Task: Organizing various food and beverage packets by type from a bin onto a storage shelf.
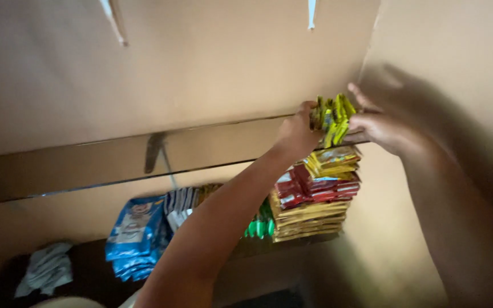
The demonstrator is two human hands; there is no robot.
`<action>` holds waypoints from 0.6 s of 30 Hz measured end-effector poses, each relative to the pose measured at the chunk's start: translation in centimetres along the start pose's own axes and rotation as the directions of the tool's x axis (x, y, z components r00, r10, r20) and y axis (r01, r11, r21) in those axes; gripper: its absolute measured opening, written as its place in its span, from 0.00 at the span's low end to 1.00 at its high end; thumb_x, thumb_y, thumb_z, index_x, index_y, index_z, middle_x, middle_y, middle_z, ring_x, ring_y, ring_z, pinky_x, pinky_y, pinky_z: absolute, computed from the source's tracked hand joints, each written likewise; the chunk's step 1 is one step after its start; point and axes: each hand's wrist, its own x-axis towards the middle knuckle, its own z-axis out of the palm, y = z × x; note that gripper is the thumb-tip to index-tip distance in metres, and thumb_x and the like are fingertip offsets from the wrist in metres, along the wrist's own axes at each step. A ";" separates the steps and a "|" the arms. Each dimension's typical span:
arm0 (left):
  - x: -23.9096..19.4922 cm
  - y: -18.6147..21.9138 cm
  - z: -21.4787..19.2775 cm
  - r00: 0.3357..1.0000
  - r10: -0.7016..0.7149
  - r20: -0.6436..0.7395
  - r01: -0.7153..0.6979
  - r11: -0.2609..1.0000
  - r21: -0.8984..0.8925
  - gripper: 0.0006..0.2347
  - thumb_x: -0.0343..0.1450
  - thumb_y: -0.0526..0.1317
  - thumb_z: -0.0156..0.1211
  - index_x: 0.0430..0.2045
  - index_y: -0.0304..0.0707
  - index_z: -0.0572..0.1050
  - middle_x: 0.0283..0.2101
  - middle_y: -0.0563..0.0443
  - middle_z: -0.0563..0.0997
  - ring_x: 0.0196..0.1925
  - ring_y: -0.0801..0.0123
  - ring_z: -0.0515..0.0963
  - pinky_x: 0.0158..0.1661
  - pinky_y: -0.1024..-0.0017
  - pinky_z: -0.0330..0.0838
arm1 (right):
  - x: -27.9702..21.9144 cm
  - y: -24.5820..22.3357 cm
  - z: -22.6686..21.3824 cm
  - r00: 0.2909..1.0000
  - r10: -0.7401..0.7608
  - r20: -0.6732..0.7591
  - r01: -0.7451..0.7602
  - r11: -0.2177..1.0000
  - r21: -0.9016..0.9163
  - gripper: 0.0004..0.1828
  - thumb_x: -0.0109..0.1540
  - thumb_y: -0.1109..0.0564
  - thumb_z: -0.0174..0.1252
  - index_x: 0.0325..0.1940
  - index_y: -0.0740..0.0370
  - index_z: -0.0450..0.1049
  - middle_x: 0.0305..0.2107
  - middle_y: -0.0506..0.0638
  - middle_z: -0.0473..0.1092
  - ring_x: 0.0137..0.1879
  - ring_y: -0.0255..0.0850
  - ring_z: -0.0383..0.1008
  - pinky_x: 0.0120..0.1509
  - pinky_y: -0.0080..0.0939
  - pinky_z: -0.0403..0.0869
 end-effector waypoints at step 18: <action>3.6 0.0 0.5 0.977 -0.037 0.209 -0.075 0.861 0.503 0.35 0.64 0.47 0.71 0.66 0.43 0.59 0.58 0.36 0.72 0.59 0.42 0.75 0.54 0.52 0.74 | 10.0 8.3 -2.8 0.987 -0.152 -0.041 0.141 0.969 -0.203 0.29 0.64 0.63 0.56 0.71 0.68 0.68 0.56 0.60 0.74 0.57 0.48 0.75 0.58 0.47 0.74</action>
